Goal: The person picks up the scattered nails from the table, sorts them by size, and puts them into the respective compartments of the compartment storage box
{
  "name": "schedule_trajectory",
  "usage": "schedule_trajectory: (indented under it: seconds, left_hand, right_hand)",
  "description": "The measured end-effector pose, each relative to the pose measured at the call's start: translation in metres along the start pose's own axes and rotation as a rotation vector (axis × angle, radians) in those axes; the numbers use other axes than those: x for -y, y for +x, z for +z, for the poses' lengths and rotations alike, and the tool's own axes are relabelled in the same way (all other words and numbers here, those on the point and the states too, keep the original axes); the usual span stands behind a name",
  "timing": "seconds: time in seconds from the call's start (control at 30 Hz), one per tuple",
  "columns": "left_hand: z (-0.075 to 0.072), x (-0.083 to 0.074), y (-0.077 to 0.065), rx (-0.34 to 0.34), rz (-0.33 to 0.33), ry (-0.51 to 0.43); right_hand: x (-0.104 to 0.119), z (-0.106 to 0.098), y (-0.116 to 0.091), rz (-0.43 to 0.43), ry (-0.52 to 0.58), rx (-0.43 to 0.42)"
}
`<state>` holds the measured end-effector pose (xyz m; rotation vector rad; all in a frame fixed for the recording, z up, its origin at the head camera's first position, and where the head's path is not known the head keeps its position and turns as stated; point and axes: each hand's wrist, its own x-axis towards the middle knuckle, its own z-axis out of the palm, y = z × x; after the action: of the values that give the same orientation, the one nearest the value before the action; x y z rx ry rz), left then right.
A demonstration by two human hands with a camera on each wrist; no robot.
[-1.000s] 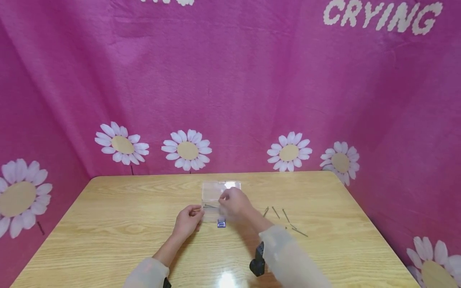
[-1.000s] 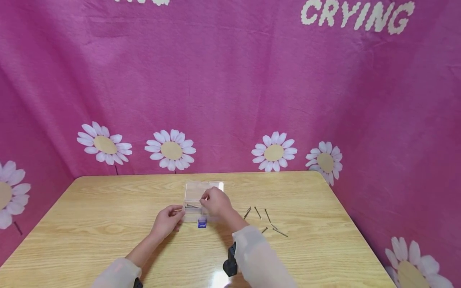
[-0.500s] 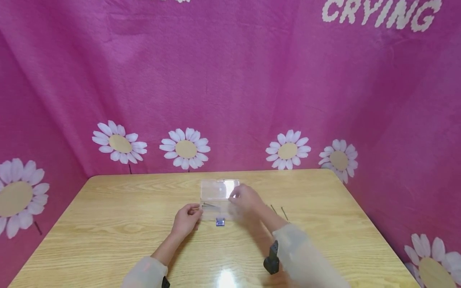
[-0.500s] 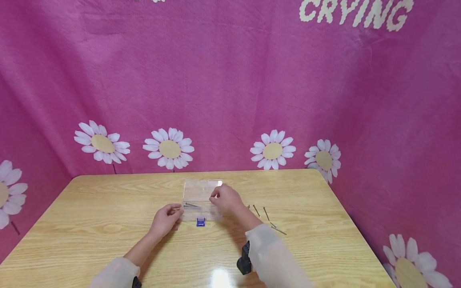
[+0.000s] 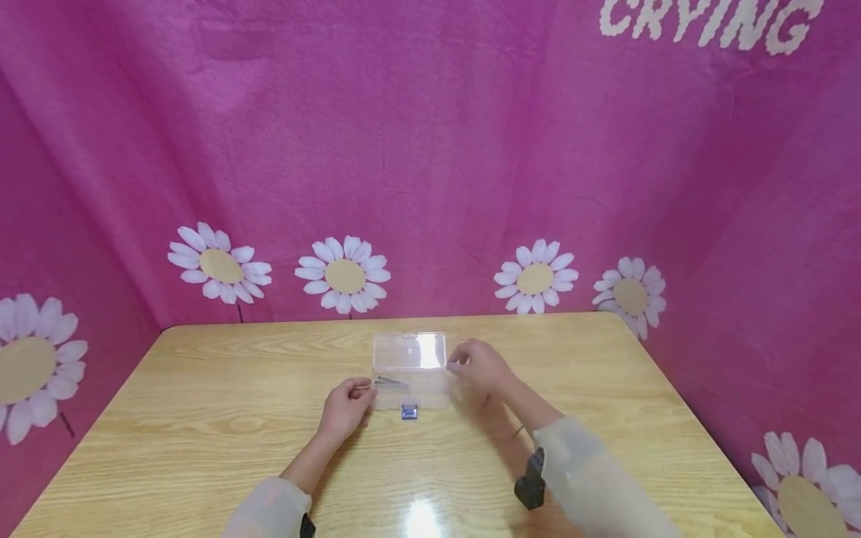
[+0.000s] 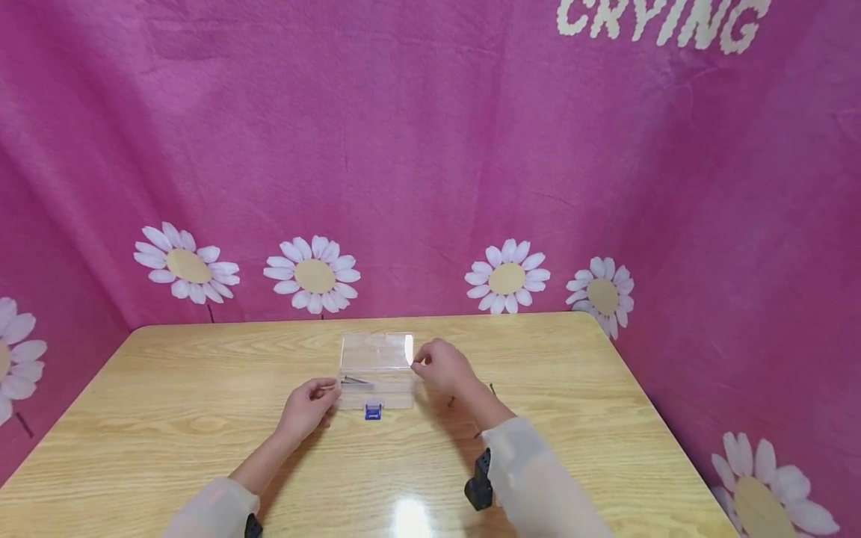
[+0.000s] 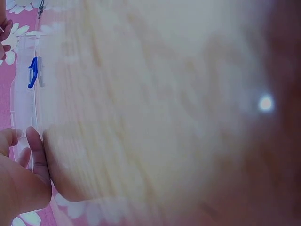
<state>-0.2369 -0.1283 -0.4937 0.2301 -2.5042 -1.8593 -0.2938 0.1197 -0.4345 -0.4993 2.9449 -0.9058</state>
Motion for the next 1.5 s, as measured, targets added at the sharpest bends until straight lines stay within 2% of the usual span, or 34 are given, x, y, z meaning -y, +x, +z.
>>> schedule_trajectory:
  seconds: [0.1,0.6,0.9,1.17,1.5]
  left_hand:
    - [0.0,-0.001,0.0,0.003,0.001,0.001]
    - [0.0,0.0,-0.001,-0.004,0.003,-0.002]
    - [0.0,-0.002,-0.001,-0.004,-0.006,-0.007]
    - [0.0,-0.001,-0.001,0.002,-0.001,-0.008]
    - [0.0,-0.001,-0.001,0.003,0.001,-0.007]
  right_hand:
    - [-0.005,-0.004,-0.002,-0.01,-0.006,-0.008]
    - [-0.038,-0.018,-0.016,0.048,-0.004,-0.003]
    - [-0.056,-0.018,-0.028,0.025,-0.027,-0.026]
    - [-0.069,-0.013,-0.039,0.066,-0.025,-0.016]
    - [-0.076,-0.006,-0.043,0.015,-0.032,-0.021]
